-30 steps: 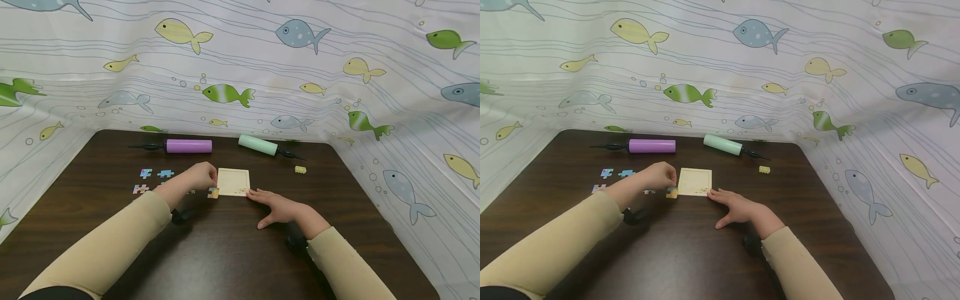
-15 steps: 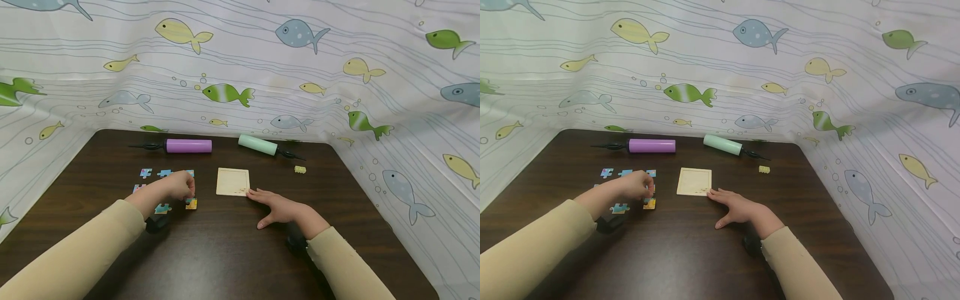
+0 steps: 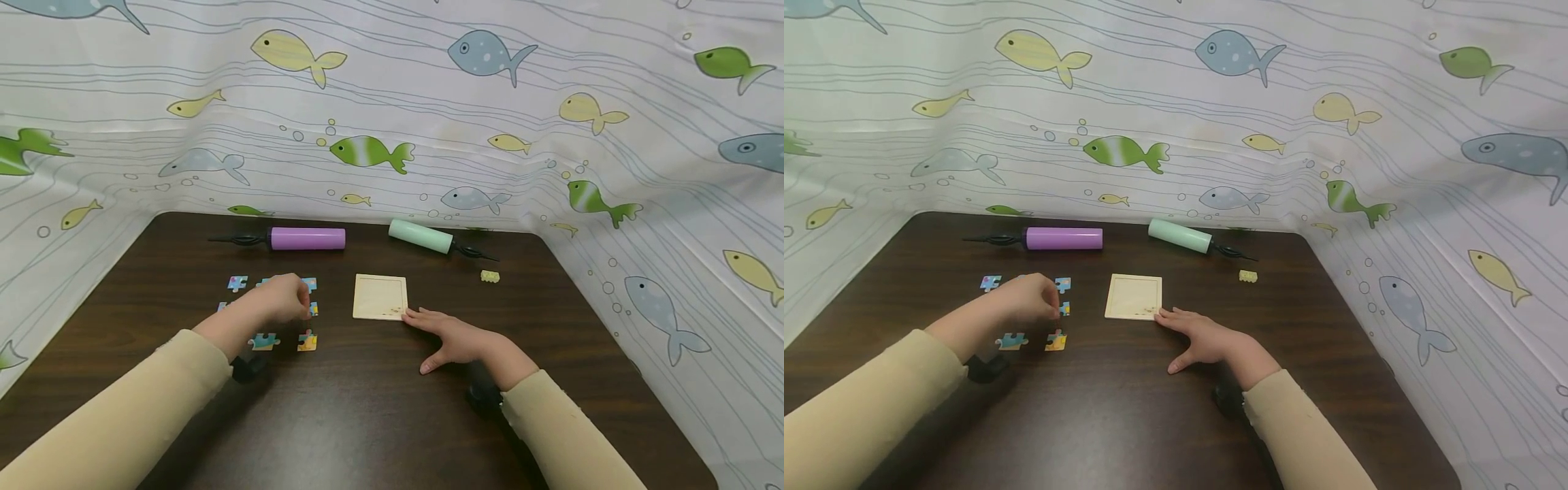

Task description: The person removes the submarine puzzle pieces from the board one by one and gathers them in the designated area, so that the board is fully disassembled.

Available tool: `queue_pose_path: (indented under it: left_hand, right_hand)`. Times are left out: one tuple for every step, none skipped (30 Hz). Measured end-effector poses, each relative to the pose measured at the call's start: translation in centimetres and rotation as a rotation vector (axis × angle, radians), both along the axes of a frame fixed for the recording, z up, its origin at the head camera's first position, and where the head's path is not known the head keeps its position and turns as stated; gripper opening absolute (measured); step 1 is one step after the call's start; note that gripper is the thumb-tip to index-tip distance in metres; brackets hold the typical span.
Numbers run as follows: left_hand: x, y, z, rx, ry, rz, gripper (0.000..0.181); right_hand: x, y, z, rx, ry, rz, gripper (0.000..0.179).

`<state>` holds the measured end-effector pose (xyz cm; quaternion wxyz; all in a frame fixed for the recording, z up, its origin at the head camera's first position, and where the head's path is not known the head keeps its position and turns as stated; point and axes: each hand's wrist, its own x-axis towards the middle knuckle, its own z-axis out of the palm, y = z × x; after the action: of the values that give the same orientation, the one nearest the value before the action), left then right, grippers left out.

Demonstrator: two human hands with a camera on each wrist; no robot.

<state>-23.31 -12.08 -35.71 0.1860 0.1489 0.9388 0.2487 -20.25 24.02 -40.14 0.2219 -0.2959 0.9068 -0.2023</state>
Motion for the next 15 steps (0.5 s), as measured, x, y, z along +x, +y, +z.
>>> queue_pose_path:
  left_hand:
    - [0.0, 0.0, 0.3, -0.001, 0.009, 0.005, 0.011]
    - [0.0, 0.0, 0.5, -0.002, 0.016, 0.006, 0.011]
    - [0.1, 0.0, 0.7, -0.002, 0.019, 0.009, 0.012]
    - [0.2, 0.0, 0.8, 0.0, 0.021, 0.011, 0.012]
    - [0.3, 0.0, 1.0, 0.006, 0.018, 0.012, 0.011]
    - [0.4, 0.0, 1.0, 0.014, 0.016, 0.011, 0.011]
    - [0.5, 0.1, 1.1, 0.021, 0.015, 0.007, 0.01]
    - [0.7, 0.1, 1.1, 0.029, 0.011, 0.004, 0.01]
    - [0.8, 0.1, 1.1, 0.036, 0.009, 0.002, 0.009]
    - [0.9, 0.1, 1.1, 0.043, 0.006, 0.0, 0.009]
    - [0.9, 0.0, 1.0, 0.048, 0.003, -0.001, 0.009]
    - [1.0, 0.0, 1.0, 0.053, 0.003, -0.003, 0.009]
    - [1.1, -0.1, 0.9, 0.055, 0.003, -0.003, 0.009]
    - [1.1, -0.2, 0.9, 0.058, 0.006, -0.002, 0.009]
    - [1.1, -0.3, 0.9, 0.063, 0.017, -0.001, 0.009]
  right_hand:
    - [0.0, 0.0, 0.0, 0.0, 0.0, -0.002, 0.1]
    - [0.0, 0.0, 0.0, -0.002, -0.001, -0.002, 0.1]
    - [0.1, 0.0, 0.1, -0.002, -0.002, -0.001, 0.1]
    - [0.1, 0.0, 0.1, 0.0, -0.001, 0.0, 0.099]
    - [0.1, 0.1, 0.1, 0.002, 0.0, 0.0, 0.1]
    - [0.2, 0.1, 0.1, 0.004, 0.001, -0.003, 0.1]
    - [0.2, 0.1, 0.2, 0.006, 0.002, -0.004, 0.1]
    - [0.2, 0.1, 0.2, 0.007, 0.005, -0.004, 0.1]
    - [0.3, 0.2, 0.2, 0.011, 0.009, -0.004, 0.1]
    - [0.3, 0.2, 0.2, 0.012, 0.012, -0.005, 0.1]
    - [0.3, 0.3, 0.2, 0.013, 0.017, -0.005, 0.1]
    - [0.4, 0.3, 0.3, 0.012, 0.019, -0.005, 0.099]
    - [0.5, 0.3, 0.4, 0.01, 0.022, -0.005, 0.099]
    - [0.6, 0.3, 0.5, 0.009, 0.027, -0.005, 0.098]
    - [0.7, 0.3, 0.6, 0.008, 0.029, -0.007, 0.098]
